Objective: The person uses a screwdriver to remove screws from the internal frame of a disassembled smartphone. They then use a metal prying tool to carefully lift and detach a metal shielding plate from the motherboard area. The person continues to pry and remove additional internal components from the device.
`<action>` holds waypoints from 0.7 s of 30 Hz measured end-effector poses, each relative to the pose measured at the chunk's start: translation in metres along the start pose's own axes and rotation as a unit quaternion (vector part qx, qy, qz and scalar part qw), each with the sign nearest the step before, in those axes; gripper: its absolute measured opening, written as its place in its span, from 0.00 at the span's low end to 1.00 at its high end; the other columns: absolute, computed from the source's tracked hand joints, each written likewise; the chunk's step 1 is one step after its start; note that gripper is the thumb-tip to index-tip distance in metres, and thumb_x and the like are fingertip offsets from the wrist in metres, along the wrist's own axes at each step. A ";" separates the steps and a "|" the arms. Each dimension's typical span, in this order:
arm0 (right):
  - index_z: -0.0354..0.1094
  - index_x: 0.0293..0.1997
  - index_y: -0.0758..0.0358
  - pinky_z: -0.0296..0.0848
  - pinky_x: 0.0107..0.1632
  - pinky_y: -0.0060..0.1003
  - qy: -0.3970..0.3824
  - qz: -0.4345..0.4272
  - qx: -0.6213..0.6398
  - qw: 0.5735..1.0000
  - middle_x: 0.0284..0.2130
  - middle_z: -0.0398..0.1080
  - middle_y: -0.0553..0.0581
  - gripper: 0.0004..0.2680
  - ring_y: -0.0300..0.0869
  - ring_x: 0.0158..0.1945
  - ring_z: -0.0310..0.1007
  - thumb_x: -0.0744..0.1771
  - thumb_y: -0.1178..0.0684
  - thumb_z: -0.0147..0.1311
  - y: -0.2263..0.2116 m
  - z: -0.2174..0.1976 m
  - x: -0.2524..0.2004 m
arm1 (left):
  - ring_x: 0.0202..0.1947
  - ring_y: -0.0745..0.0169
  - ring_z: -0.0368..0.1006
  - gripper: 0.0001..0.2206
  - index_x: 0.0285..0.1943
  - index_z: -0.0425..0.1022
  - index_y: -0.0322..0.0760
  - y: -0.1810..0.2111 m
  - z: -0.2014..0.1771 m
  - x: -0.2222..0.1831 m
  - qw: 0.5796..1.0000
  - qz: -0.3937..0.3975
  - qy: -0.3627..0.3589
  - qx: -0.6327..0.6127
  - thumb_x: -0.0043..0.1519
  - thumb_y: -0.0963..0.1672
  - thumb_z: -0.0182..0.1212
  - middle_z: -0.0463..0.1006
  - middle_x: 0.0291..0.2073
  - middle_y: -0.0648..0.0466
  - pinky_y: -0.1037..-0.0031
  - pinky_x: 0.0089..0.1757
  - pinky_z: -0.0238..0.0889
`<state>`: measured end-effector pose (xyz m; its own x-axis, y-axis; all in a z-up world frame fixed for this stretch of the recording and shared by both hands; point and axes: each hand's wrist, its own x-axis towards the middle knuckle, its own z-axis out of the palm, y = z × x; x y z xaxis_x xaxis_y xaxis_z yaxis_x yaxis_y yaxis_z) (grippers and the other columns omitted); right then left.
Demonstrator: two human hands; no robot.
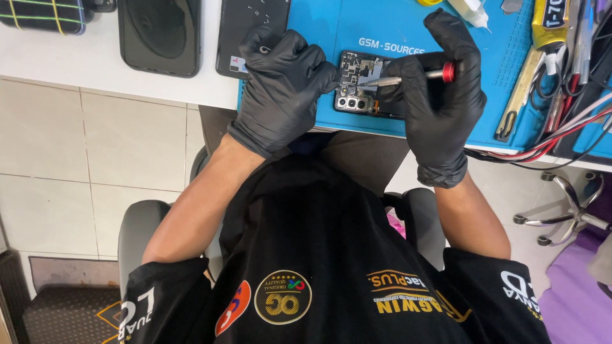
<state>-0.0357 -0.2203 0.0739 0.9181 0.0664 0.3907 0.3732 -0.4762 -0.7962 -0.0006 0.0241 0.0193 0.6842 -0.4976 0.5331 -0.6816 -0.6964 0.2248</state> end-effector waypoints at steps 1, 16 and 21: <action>0.60 0.75 0.63 0.89 0.63 0.52 -0.005 0.008 0.015 1.000 0.74 0.64 0.60 0.12 0.60 0.54 0.89 0.80 0.66 0.53 -0.001 0.001 0.000 | 0.43 0.49 0.70 0.13 0.42 0.81 0.45 0.000 0.000 -0.001 1.000 -0.002 -0.001 0.003 0.59 0.33 0.65 0.68 0.30 0.62 0.50 0.59 0.53; 0.72 0.78 0.48 0.73 0.37 0.46 -0.295 -0.237 -0.395 0.837 0.40 0.75 0.53 0.13 0.52 0.40 0.78 0.80 0.50 0.61 -0.036 -0.035 0.049 | 0.43 0.51 0.70 0.16 0.42 0.83 0.47 0.000 0.001 0.002 1.000 -0.004 0.030 0.003 0.54 0.33 0.63 0.73 0.34 0.64 0.52 0.55 0.55; 0.72 0.71 0.47 0.71 0.39 0.43 -0.292 -0.276 -0.482 0.779 0.35 0.70 0.50 0.12 0.49 0.37 0.73 0.81 0.38 0.55 -0.036 -0.036 0.056 | 0.46 0.51 0.69 0.14 0.42 0.83 0.46 0.000 0.004 0.001 1.000 -0.004 0.018 0.011 0.56 0.34 0.64 0.73 0.34 0.64 0.51 0.56 0.54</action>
